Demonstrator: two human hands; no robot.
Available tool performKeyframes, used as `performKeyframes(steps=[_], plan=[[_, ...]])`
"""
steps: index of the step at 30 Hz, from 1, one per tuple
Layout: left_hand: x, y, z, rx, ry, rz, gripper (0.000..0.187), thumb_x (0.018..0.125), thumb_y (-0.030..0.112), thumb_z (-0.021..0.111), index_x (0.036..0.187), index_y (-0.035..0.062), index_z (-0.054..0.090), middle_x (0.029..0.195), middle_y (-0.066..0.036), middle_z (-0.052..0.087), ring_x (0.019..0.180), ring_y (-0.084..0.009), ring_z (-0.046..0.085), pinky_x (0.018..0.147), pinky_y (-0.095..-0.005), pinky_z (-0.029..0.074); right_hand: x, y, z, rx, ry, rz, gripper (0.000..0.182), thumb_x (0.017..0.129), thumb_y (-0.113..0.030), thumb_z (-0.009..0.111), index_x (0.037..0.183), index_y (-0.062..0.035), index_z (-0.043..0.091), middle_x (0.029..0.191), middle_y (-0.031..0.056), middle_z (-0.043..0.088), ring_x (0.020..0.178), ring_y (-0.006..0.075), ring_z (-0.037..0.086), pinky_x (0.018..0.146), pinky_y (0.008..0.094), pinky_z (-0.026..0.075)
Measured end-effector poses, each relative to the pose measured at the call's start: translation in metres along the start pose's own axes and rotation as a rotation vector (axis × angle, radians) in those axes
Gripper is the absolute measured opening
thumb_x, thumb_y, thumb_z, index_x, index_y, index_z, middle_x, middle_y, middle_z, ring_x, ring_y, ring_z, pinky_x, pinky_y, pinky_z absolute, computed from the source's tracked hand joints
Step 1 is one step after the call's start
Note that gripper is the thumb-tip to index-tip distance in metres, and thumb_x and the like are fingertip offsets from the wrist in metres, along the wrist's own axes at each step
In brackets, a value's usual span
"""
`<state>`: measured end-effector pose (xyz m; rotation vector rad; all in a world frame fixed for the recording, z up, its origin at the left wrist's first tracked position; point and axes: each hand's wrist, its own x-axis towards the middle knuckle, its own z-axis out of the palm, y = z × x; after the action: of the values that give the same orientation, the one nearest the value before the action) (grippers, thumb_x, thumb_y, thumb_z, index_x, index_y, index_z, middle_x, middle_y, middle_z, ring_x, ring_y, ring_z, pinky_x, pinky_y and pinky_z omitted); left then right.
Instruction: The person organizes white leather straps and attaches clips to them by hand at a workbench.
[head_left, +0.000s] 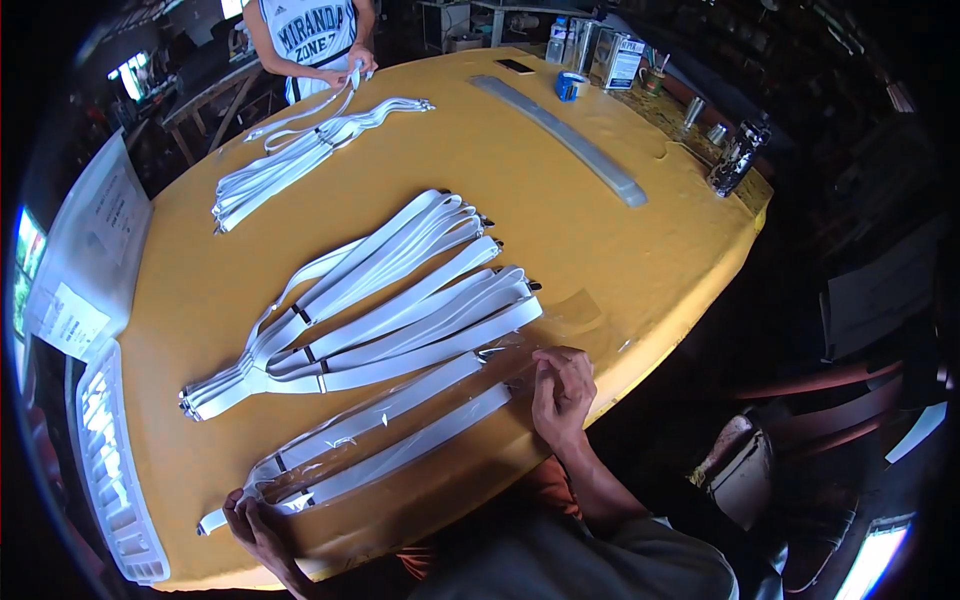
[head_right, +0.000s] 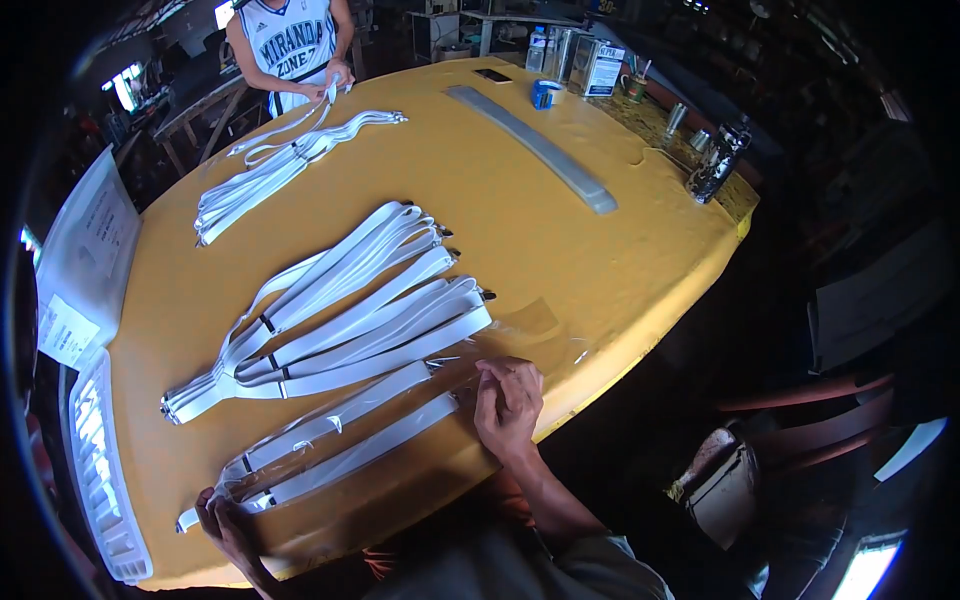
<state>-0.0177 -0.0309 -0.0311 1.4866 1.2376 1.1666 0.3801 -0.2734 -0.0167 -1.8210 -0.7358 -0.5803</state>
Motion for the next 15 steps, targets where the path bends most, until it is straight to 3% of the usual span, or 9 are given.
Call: performKeyframes(steps=[2,4,5,6,8,9,12,15], plan=[[-0.001,0.003,0.002,-0.042,0.042,-0.08,0.018,0.098,0.01,0.051,0.115,0.0034,0.054,0.078,0.002,0.049,0.071,-0.0057,0.04,0.065,-0.0217,0.033,0.0,0.0,0.0,-0.005,-0.015,-0.002,0.02,0.081,0.005,0.064,0.097,-0.0043,0.072,0.092,0.0086,0.069,0.088,0.0257,0.063,0.083,0.0365,0.045],[0.007,-0.028,-0.005,0.017,0.061,0.069,0.018,0.097,0.011,0.052,0.113,0.0066,0.059,0.077,0.006,0.045,0.066,-0.0026,0.038,0.056,-0.0195,0.03,0.0,0.0,-0.001,-0.014,0.0,-0.032,0.02,0.08,0.004,0.065,0.097,-0.0044,0.072,0.091,0.0083,0.068,0.087,0.0258,0.063,0.082,0.0365,0.045],[0.014,-0.04,-0.02,0.006,-0.009,0.023,0.021,0.098,0.01,0.05,0.115,0.0064,0.061,0.084,0.002,0.058,0.075,-0.0072,0.053,0.062,-0.0204,0.039,0.0,0.0,-0.001,-0.023,-0.015,-0.027,0.02,0.08,0.004,0.065,0.096,-0.0047,0.072,0.09,0.0081,0.068,0.087,0.0259,0.063,0.082,0.0367,0.045],[0.015,-0.053,-0.023,-0.011,-0.003,0.035,0.021,0.098,0.01,0.05,0.115,0.0064,0.061,0.084,0.002,0.058,0.075,-0.0072,0.053,0.062,-0.0204,0.039,0.0,0.0,0.0,-0.028,-0.03,-0.023,0.02,0.08,0.004,0.065,0.096,-0.005,0.072,0.089,0.0079,0.068,0.086,0.0259,0.063,0.081,0.0368,0.045],[0.015,-0.077,-0.024,-0.13,-0.044,0.05,0.014,0.101,0.009,0.054,0.114,0.0047,0.057,0.077,-0.002,0.051,0.059,-0.0097,0.05,0.047,-0.0209,0.042,0.002,-0.004,0.0,-0.022,-0.027,-0.028,0.014,0.084,0.003,0.063,0.093,-0.0043,0.071,0.088,0.0092,0.067,0.085,0.0264,0.062,0.082,0.0367,0.046],[0.018,-0.086,-0.028,-0.118,-0.086,0.036,0.02,0.104,0.014,0.052,0.123,0.0061,0.051,0.08,-0.001,0.051,0.06,-0.0063,0.045,0.046,-0.0207,0.037,0.003,-0.003,-0.001,-0.03,-0.045,-0.033,0.014,0.083,0.003,0.063,0.092,-0.0044,0.072,0.088,0.0089,0.067,0.085,0.0263,0.062,0.082,0.0368,0.046],[0.014,-0.084,-0.016,-0.073,0.047,0.141,0.019,0.105,0.017,0.054,0.121,0.0061,0.052,0.075,0.0,0.05,0.058,-0.0063,0.044,0.046,-0.0201,0.035,0.003,-0.002,-0.002,-0.025,-0.09,-0.035,0.017,0.079,0.001,0.066,0.093,-0.0064,0.073,0.087,0.0067,0.067,0.085,0.0247,0.062,0.081,0.0372,0.044],[0.002,-0.051,-0.008,0.22,0.13,0.195,0.023,0.105,0.019,0.055,0.121,0.0026,0.055,0.082,-0.004,0.054,0.067,-0.0114,0.05,0.055,-0.0266,0.043,0.002,0.001,-0.003,-0.02,-0.107,-0.021,0.018,0.078,0.002,0.066,0.092,-0.0063,0.073,0.087,0.0063,0.067,0.084,0.0246,0.062,0.08,0.0378,0.044]])
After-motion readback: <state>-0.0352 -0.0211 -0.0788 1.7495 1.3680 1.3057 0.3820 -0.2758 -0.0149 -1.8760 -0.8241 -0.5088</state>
